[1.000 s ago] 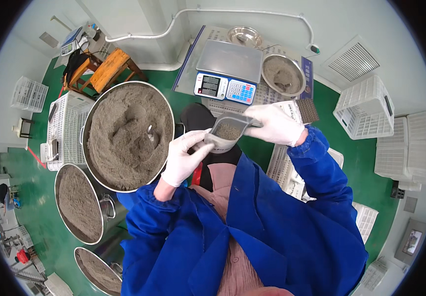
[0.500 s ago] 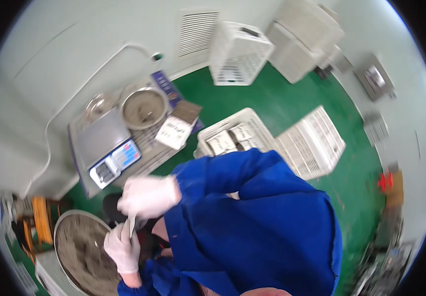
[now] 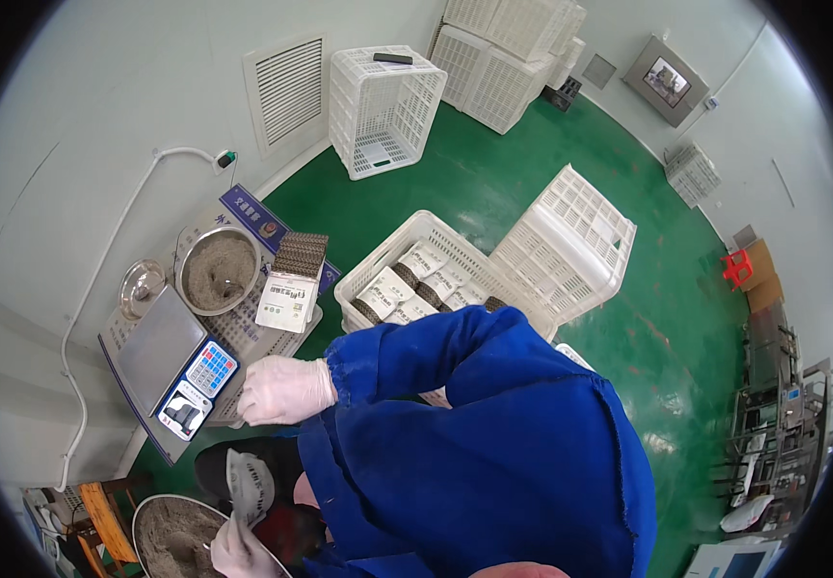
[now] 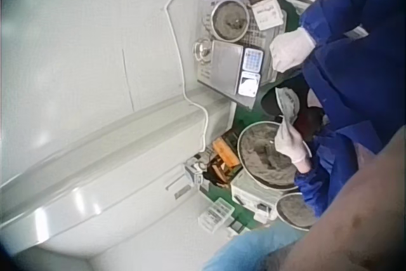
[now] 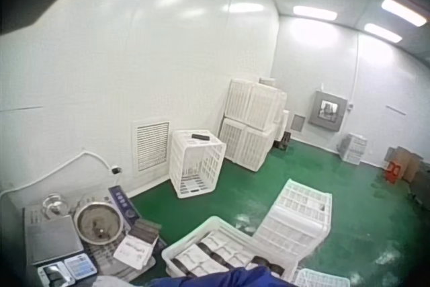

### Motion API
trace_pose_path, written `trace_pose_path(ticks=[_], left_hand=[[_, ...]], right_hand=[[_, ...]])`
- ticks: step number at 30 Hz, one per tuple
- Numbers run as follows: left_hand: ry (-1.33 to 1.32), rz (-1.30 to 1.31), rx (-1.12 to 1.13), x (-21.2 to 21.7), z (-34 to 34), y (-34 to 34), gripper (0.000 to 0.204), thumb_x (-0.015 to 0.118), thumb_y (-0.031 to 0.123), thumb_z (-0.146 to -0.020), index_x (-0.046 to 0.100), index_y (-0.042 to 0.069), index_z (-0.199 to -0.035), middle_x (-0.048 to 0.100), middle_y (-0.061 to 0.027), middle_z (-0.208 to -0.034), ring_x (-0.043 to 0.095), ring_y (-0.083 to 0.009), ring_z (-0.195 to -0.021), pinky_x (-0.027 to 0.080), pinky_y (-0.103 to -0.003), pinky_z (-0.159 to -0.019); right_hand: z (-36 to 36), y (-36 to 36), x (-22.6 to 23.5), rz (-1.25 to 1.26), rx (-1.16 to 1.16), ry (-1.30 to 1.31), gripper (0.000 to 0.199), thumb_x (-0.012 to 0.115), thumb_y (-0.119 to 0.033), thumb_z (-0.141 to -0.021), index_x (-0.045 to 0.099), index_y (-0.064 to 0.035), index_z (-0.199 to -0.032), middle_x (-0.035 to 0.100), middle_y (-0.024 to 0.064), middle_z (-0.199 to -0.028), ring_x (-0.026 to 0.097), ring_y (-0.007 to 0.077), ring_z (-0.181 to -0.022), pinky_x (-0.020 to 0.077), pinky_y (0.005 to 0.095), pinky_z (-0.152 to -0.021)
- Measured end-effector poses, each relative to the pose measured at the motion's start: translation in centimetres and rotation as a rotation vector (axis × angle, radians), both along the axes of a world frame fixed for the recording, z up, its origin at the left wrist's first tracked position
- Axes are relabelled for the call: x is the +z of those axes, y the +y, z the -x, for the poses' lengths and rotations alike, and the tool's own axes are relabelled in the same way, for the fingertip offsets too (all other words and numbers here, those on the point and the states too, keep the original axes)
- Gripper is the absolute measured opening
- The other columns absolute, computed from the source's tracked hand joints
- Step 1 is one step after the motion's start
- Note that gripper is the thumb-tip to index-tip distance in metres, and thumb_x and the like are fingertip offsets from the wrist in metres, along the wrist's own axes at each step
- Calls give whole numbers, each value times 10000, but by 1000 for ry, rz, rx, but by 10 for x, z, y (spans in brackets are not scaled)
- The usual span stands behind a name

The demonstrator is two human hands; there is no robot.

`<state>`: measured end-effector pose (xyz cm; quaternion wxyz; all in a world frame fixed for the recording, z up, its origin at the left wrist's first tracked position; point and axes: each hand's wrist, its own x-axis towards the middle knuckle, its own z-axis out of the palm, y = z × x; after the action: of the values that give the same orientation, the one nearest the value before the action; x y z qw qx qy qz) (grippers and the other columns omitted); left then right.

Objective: Scooping powder from a large container into small bags and weighing them on a digital scale.

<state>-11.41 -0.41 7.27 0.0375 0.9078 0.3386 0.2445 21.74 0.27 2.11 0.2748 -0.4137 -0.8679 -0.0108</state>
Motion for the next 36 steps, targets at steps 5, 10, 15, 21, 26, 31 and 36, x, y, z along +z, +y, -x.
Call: trace_pose_path(ticks=[5, 10, 15, 21, 26, 31, 36], left_hand=[[-77, -57, -166, -33, 5, 10, 244, 721, -43, -871, 685, 19, -1105, 705, -129, -963, 651, -330, -785, 509, -433, -706], [-13, 49, -62, 42, -35, -1, 128, 762, 44, -894, 786, 47, -1020, 763, -150, -931, 729, -344, -816, 587, -418, -735], [159, 7, -135, 43, -40, 1, 178, 761, 64, -881, 774, 71, -1059, 758, -129, -1021, 717, -312, -898, 567, -415, -811], [111, -9, -194, 35, -24, 11, 272, 752, 70, -880, 757, 94, -1151, 756, -126, -1071, 702, -363, -952, 555, -447, -845], [71, -126, -149, 4, 5, 33, 237, 737, 12, -823, 690, 24, -1055, 678, -139, -960, 653, -347, -824, 518, -465, -758], [-48, 7, 233, -5, 30, 40, 119, 728, -6, -902, 741, 6, -1020, 722, -138, -921, 679, -317, -841, 535, -422, -773], [-181, 226, 269, -33, 21, 25, 123, 737, -13, -898, 760, 21, -1014, 760, -128, -961, 703, -281, -852, 541, -384, -763]], right_hand=[[34, -4, 33, -53, -10, 324, 234, 726, -272, -841, 704, -79, -971, 718, 84, -1052, 686, 295, -918, 536, 426, -814], [59, 8, 11, 5, 9, 121, 187, 721, -265, -754, 697, -89, -696, 694, 99, -719, 699, 330, -692, 548, 429, -634], [86, -5, 29, -8, 128, 37, 153, 694, -235, -760, 685, -94, -701, 692, 76, -729, 706, 293, -706, 549, 418, -641], [64, -13, 33, 0, 99, 110, 155, 686, -230, -767, 680, -83, -721, 679, 80, -733, 697, 307, -724, 557, 412, -668], [20, -15, 47, 17, 31, 103, 122, 665, -210, -764, 672, -99, -715, 659, 94, -732, 696, 306, -725, 562, 419, -610], [-85, -30, 47, 61, -450, 84, 88, 699, -194, -851, 718, -121, -896, 669, 99, -816, 690, 317, -750, 561, 410, -643], [-175, -50, 2, 181, -788, 142, 266, 688, -267, -936, 718, -31, -816, 676, 173, -786, 668, 385, -727, 541, 443, -657]])
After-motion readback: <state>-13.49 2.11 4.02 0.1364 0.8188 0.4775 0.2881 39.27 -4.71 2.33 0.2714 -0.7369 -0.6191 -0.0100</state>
